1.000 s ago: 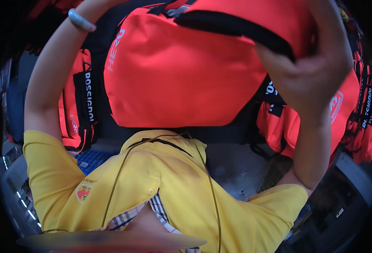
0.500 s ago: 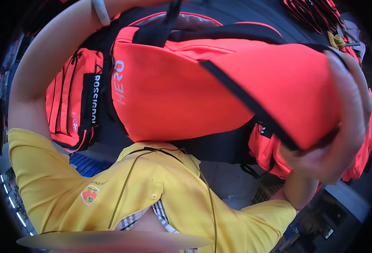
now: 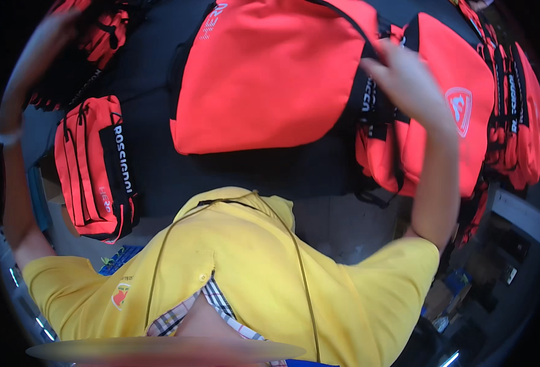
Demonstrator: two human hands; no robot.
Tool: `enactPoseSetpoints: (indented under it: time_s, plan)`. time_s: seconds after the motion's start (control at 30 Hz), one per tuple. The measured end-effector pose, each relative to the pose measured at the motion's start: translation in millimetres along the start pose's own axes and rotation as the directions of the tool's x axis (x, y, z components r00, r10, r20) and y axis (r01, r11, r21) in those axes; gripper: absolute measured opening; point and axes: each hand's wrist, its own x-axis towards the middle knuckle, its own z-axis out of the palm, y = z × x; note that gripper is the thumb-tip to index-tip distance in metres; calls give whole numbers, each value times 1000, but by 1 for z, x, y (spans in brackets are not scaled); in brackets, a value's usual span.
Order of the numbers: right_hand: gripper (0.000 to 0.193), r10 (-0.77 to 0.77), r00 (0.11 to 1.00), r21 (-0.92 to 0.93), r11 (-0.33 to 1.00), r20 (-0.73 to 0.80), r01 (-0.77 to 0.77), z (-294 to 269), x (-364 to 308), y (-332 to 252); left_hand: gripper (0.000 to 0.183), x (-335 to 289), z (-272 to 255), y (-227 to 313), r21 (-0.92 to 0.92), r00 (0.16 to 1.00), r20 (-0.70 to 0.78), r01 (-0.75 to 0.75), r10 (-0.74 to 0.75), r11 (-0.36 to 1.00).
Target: Inspecting and sorting red backpacks or bags at a factory workstation.
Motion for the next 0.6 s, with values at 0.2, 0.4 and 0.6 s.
enactPoseSetpoints:
  time_s: [0.2, 0.4, 0.6]
  plan:
    - [40, -67, 902, 897, -97, 427, -432, 152, -34, -10, 42, -96, 155, 166, -988, 989, -92, -106, 117, 116]
    - [61, -217, 953, 718, -628, 211, -301, 185, -57, -34, 59, -108, 156, 265, -224, 899, 71, 437, 432, -871]
    - [72, -235, 941, 667, -664, 243, -338, 189, -88, -37, 64, -127, 161, 273, -200, 868, 23, 490, 496, -848]
